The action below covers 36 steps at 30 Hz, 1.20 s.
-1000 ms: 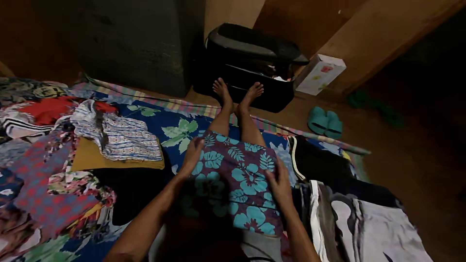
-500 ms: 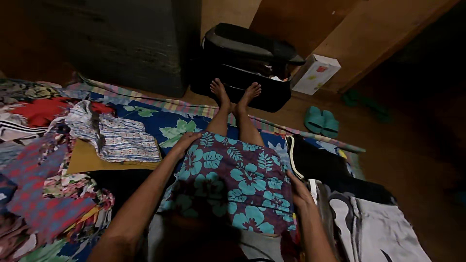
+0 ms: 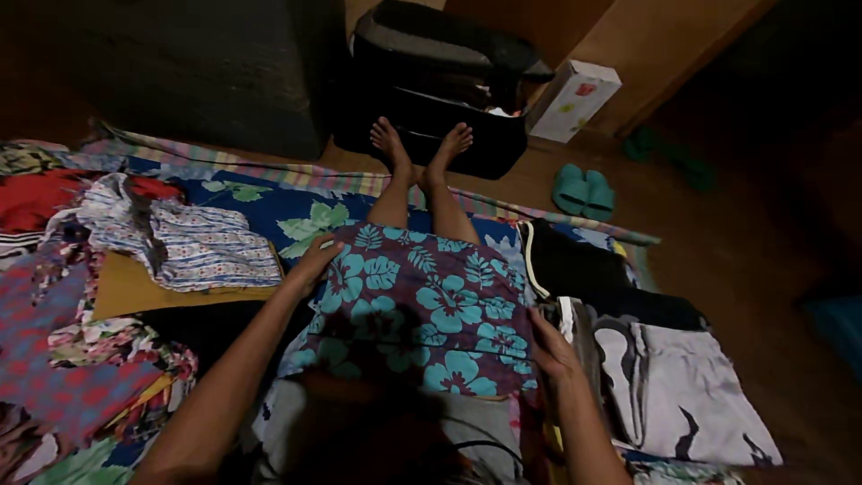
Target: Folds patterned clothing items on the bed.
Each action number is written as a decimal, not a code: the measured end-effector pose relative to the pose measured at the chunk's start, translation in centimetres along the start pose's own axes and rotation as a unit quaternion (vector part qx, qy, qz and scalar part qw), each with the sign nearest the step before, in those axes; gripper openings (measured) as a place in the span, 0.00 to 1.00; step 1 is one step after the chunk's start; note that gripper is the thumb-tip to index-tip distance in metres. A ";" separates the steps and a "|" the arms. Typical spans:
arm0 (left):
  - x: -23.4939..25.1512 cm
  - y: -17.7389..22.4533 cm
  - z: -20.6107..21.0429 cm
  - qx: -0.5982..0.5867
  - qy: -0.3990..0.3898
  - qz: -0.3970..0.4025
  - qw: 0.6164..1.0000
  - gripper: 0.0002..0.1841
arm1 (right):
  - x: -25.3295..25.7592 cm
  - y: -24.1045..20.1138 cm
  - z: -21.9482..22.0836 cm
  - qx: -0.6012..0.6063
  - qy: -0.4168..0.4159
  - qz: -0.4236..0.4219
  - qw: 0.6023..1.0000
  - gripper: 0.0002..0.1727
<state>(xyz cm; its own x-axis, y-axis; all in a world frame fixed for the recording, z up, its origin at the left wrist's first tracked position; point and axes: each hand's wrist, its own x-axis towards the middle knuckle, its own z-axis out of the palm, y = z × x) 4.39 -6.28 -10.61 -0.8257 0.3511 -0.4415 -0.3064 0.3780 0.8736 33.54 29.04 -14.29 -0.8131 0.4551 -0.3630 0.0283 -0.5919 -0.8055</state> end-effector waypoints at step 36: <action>-12.5 -7.3 3.9 0.342 0.137 0.396 0.841 0.14 | -2.1 -6.6 4.2 -0.471 -0.103 -0.509 0.713 0.32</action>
<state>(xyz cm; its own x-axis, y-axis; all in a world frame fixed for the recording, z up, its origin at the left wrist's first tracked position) 18.75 -10.12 -12.27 -0.7496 0.5491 0.3696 0.6579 0.5564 0.5075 32.59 29.20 -6.21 -0.7570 0.1640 0.6325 -0.3386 0.7295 -0.5944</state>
